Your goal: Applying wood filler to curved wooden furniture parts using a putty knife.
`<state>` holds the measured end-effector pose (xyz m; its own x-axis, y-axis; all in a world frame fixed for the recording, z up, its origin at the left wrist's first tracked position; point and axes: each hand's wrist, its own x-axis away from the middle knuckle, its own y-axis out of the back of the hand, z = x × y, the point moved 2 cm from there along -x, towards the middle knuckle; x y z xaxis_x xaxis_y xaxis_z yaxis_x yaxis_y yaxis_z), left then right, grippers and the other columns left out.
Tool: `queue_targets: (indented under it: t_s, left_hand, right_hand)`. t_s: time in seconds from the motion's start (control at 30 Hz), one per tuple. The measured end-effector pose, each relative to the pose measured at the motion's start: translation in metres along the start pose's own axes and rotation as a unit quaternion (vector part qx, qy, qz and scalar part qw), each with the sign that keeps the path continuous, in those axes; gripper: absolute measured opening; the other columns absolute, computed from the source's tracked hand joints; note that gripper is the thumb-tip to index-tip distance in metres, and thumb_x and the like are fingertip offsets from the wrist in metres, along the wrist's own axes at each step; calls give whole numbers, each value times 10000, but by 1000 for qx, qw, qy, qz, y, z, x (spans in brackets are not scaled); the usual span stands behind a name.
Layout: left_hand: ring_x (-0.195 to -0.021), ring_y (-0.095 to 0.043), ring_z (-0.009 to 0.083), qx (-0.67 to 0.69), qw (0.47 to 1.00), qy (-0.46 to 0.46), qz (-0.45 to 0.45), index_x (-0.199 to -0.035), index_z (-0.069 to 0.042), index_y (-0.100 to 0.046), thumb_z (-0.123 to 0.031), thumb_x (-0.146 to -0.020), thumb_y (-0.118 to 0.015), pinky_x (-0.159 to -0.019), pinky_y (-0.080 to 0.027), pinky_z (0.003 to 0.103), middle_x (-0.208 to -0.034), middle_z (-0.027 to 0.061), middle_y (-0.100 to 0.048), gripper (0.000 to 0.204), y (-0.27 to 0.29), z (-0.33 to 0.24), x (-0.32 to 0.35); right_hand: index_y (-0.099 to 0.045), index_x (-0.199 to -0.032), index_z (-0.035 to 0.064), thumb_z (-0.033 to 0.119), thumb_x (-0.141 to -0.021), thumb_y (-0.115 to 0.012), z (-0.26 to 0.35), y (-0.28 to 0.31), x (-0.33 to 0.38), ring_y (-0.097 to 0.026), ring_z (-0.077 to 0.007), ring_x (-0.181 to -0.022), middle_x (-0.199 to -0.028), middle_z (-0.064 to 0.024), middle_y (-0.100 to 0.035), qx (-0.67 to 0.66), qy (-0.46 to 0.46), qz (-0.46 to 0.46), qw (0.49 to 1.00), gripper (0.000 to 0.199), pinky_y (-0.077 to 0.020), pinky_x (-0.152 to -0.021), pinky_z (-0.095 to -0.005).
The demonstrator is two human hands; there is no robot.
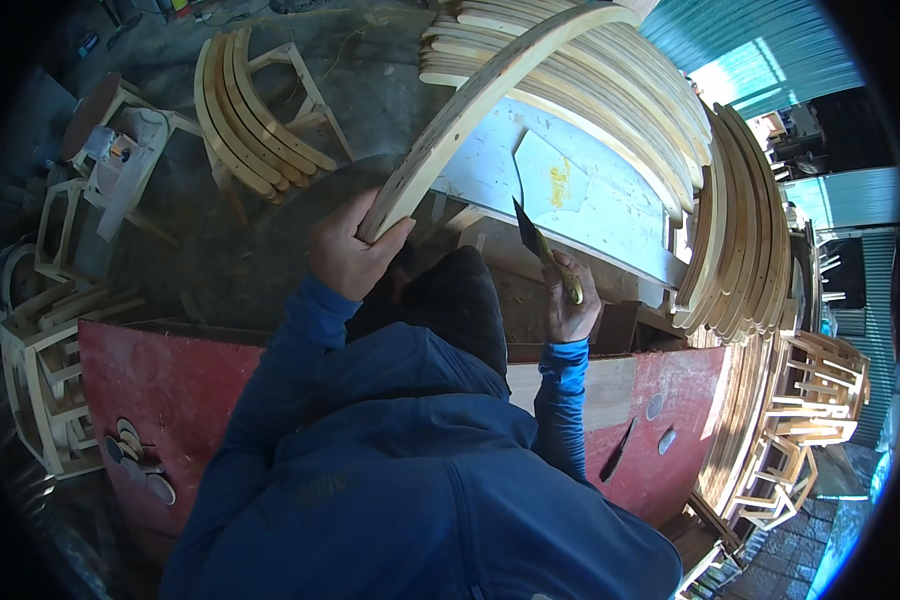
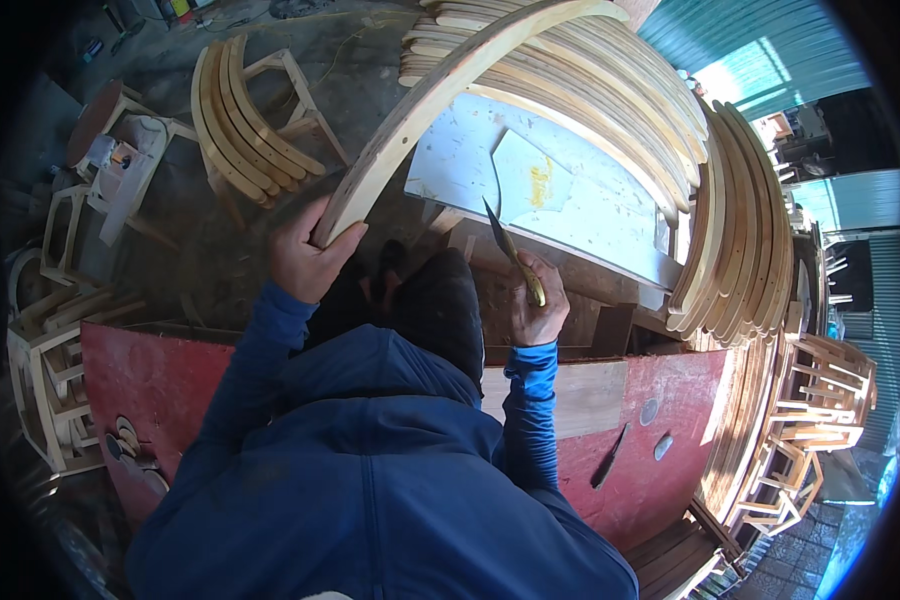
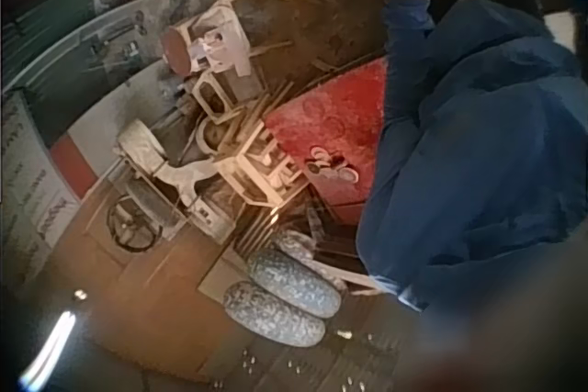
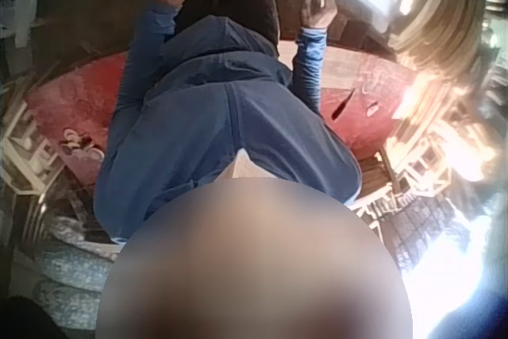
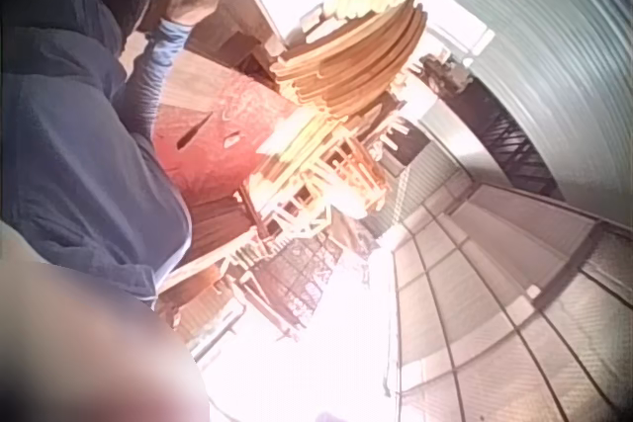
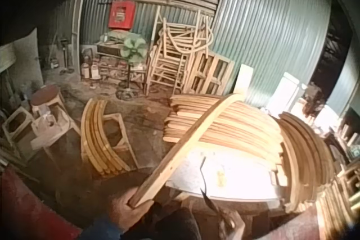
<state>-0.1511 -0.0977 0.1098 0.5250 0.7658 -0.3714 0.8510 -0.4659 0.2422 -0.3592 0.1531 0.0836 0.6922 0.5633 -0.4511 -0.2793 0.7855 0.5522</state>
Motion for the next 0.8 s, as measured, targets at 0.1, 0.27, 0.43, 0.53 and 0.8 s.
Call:
queue_targets:
  t_s: [0.1, 0.27, 0.43, 0.53, 0.8]
  left_hand:
    - [-858, -739, 257, -15, 1000, -2, 10, -1129, -2, -680, -139, -783, -818, -746, -576, 348, -969, 174, -735, 397, 1, -1, 0]
    - [-879, -735, 263, -25, 998, 13, 50, -1173, 1, -658, -140, -773, -820, -763, -575, 353, -997, 185, -728, 454, 5, -2, 1]
    - [-991, -673, 171, -1, 995, -18, 93, -1280, 24, -605, -112, -836, -769, -862, -535, 314, -1103, 154, -701, 493, 4, 3, 7]
    - [-947, -727, 299, -53, 995, -50, 65, -1260, 2, -619, -190, -851, -761, -798, -569, 376, -1073, 221, -708, 474, -3, 6, 10]
    - [-906, -737, 314, -44, 995, -16, 84, -1288, 27, -594, -226, -899, -718, -763, -575, 379, -1032, 230, -716, 480, -5, 0, 9]
  right_hand:
    - [-693, -1126, 2, 206, -947, -712, 0, -1, 0, -679, -196, -945, -1039, -119, -702, 0, -13, 1, 1000, 272, -530, -832, -307]
    - [-695, -1102, 26, 50, -907, -712, -3, 5, -3, -708, -251, -963, -1049, -138, -715, 16, -4, -9, 1000, 197, -544, -852, -328]
    - [-698, -1069, 23, 34, -891, -716, -12, 20, -14, -718, -284, -912, -991, -147, -718, 50, -2, -51, 997, 180, -559, -797, -339]
    - [-696, -1068, 17, 22, -884, -711, -22, 29, -19, -715, -312, -909, -991, -156, -714, 99, 20, -54, 993, 185, -559, -794, -346]
    - [-720, -1077, 103, 71, -861, -695, -80, 31, -56, -690, -360, -934, -1033, -145, -721, 160, 24, 16, 987, 220, -554, -805, -415]
